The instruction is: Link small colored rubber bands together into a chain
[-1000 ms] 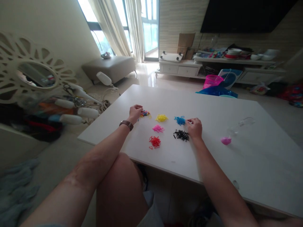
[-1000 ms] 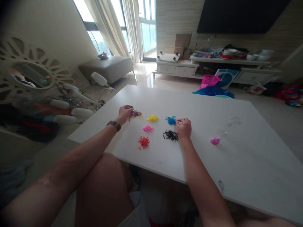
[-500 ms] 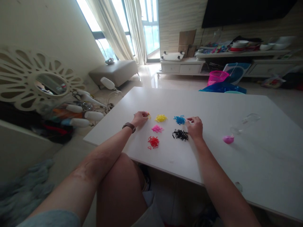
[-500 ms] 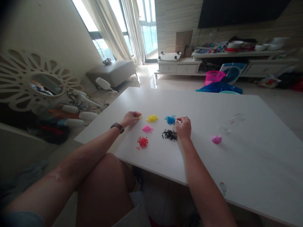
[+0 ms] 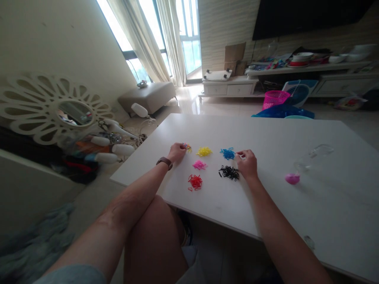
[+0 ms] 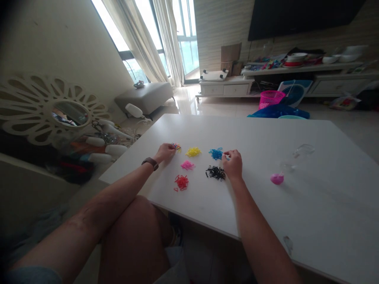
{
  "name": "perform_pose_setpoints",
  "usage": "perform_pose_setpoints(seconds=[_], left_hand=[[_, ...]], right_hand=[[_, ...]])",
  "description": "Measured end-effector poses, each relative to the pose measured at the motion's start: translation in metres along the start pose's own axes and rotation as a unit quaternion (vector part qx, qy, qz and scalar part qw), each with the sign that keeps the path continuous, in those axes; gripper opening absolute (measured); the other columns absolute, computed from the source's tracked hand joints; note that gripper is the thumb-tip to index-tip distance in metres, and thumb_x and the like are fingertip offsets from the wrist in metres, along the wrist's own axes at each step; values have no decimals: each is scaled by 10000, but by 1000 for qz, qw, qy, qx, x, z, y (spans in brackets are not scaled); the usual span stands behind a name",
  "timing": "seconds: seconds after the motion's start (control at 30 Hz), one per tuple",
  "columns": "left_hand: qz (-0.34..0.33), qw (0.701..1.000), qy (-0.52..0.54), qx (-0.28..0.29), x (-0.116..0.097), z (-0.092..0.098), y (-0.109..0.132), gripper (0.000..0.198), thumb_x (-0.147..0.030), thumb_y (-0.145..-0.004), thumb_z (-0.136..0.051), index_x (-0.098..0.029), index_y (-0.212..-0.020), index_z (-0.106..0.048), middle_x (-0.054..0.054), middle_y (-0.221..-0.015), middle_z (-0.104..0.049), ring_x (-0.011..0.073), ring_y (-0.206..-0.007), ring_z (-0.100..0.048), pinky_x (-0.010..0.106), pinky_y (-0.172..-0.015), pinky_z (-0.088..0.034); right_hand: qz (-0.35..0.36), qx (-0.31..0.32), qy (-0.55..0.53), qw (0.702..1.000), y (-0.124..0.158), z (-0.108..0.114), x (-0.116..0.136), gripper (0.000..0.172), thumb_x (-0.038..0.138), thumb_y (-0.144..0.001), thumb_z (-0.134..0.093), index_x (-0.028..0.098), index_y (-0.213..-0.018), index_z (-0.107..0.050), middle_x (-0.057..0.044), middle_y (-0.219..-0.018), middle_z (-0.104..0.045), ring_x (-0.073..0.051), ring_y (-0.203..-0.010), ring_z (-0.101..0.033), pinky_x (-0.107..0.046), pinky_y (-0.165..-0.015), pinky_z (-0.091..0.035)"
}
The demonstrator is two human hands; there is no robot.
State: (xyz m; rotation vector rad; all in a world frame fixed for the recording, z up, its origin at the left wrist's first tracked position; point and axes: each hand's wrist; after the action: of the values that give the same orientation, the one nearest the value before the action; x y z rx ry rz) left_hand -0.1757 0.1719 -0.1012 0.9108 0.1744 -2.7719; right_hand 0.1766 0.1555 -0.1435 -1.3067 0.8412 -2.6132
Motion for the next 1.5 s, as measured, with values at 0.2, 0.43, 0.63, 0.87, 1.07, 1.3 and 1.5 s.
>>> perform_pose_setpoints(seconds=[0.2, 0.43, 0.63, 0.87, 1.07, 1.3, 1.5], left_hand=[[16, 1000, -6, -5, 8, 7, -2, 240, -91, -702, -687, -131, -910, -799, 58, -834, -754, 155, -744, -637, 232, -679, -462], [4, 1000, -20, 14, 15, 0, -5, 261, -91, -684, -680, -132, -906, -811, 55, -809, -748, 167, -714, -629, 249, -671, -468], [-8, 999, -34, 17, 14, -1, -6, 188, -96, -718, -656, -130, -830, -802, 73, -781, -739, 187, -755, -638, 270, -742, -479], [-33, 999, 8, 7, 5, -7, -3, 123, -158, -756, -665, -141, -817, -770, 69, -791, -740, 178, -751, -634, 282, -750, -476], [-48, 998, 0, 36, -1, -10, 1, 81, -146, -743, -668, -154, -730, -747, 58, -769, -736, 182, -741, -629, 297, -762, -476], [-26, 999, 4, 35, 2, -7, -5, 98, -133, -750, -648, -144, -665, -695, 36, -645, -662, 164, -658, -564, 286, -700, -446], [-15, 999, 37, 14, 9, 5, -11, 48, -175, -759, -674, -144, -765, -711, 24, -675, -661, 133, -625, -530, 260, -640, -414]], right_hand=[[-9, 5, 0, 1000, 0, 0, 2, 175, 326, -815, -569, 193, -763, -672, -61, -847, -606, -209, -748, -556, -392, -800, -474], [-4, 6, -3, 1000, 0, 1, 2, 186, 337, -808, -570, 193, -754, -674, -62, -838, -608, -211, -742, -557, -396, -806, -477], [-1, 7, -7, 1000, 0, 0, 3, 181, 333, -808, -575, 192, -751, -674, -68, -842, -619, -211, -744, -560, -388, -798, -480], [-1, 17, -4, 1000, 0, 1, 3, 172, 324, -806, -576, 193, -750, -672, -66, -833, -618, -212, -738, -563, -388, -795, -483], [5, 22, -2, 1000, 0, 0, 3, 169, 324, -806, -576, 195, -752, -671, -64, -830, -616, -213, -739, -567, -392, -799, -483], [-1, 21, -9, 1000, 0, 0, 5, 173, 330, -797, -573, 195, -745, -667, -66, -834, -620, -213, -738, -572, -398, -811, -486], [-6, 27, -13, 1000, 0, 0, 5, 171, 342, -798, -581, 200, -734, -652, -62, -837, -615, -210, -737, -570, -390, -802, -486]])
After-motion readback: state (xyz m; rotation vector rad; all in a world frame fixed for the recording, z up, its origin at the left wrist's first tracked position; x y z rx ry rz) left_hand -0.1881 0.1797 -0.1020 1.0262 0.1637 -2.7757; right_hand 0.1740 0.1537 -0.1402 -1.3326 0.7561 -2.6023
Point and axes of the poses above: each hand's wrist, its own y-axis away from the middle knuckle, its own z-axis out of the back of the hand, x = y × z
